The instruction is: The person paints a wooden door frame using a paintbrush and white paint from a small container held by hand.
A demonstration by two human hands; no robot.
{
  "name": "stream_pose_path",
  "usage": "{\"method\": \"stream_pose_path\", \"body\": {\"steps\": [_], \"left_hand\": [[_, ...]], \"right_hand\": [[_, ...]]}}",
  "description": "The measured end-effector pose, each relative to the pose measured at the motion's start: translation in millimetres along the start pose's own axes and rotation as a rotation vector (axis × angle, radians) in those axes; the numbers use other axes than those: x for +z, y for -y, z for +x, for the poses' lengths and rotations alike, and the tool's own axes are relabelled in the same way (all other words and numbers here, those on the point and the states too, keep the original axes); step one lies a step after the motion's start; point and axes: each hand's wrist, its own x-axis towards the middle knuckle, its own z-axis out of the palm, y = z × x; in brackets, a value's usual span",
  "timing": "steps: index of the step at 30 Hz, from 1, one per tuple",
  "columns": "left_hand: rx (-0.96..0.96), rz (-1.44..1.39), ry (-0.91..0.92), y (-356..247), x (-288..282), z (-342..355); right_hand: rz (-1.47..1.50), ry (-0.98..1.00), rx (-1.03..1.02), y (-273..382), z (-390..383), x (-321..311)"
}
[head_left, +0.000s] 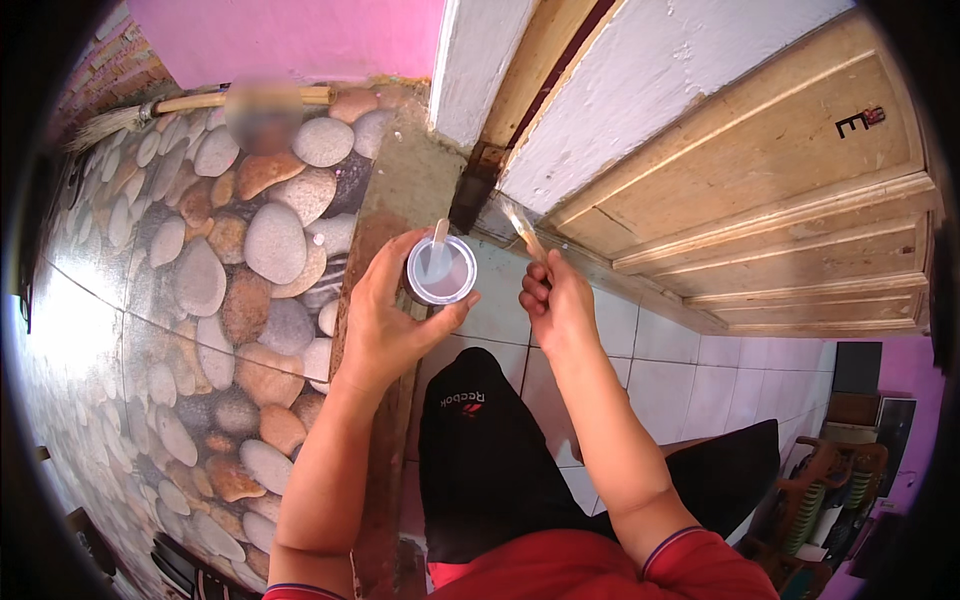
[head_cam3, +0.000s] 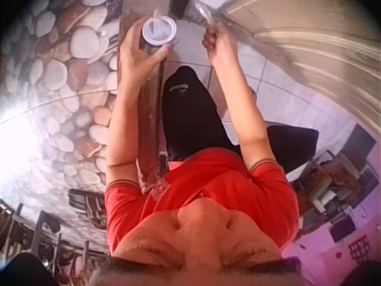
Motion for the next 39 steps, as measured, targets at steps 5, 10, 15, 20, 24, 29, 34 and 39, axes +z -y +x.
{"method": "stream_pose_path", "body": {"steps": [5,10,15,20,24,29,34,39], "left_hand": [[0.025,0.032,0.01,-4.2,2.4,2.8],[0.03,0.028,0.025,-4.3,5.9,4.3],[0.025,0.044,0.012,-0.2,-1.2,-0.2],[0.013,0.057,0.004,0.1,-3.1,-1.0],[0.049,0.055,0.006,-1.5,2.1,1.8],[0.023,0.045,0.024,-4.9,7.1,4.9],[-0.008,0.064,0.016,-1.9,0.6,0.3],[-0.007,0.093,0.014,-2.8,-2.1,-1.2]], "right_hand": [[0.016,-0.06,0.113,-42.4,37.9,-29.9],[-0.03,-0.176,0.162,-56.8,82.5,-22.2],[0.014,-0.104,0.039,-24.6,46.0,1.8],[-0.003,-0.015,-0.049,-14.0,-4.3,3.3],[-0.056,-0.093,0.097,-48.3,32.4,-12.5],[-0.021,-0.12,0.107,-43.3,63.3,-6.8],[0.05,-0.031,-0.041,-7.6,11.1,20.9],[0.006,0.001,-0.049,-21.9,-14.4,8.4]]}}
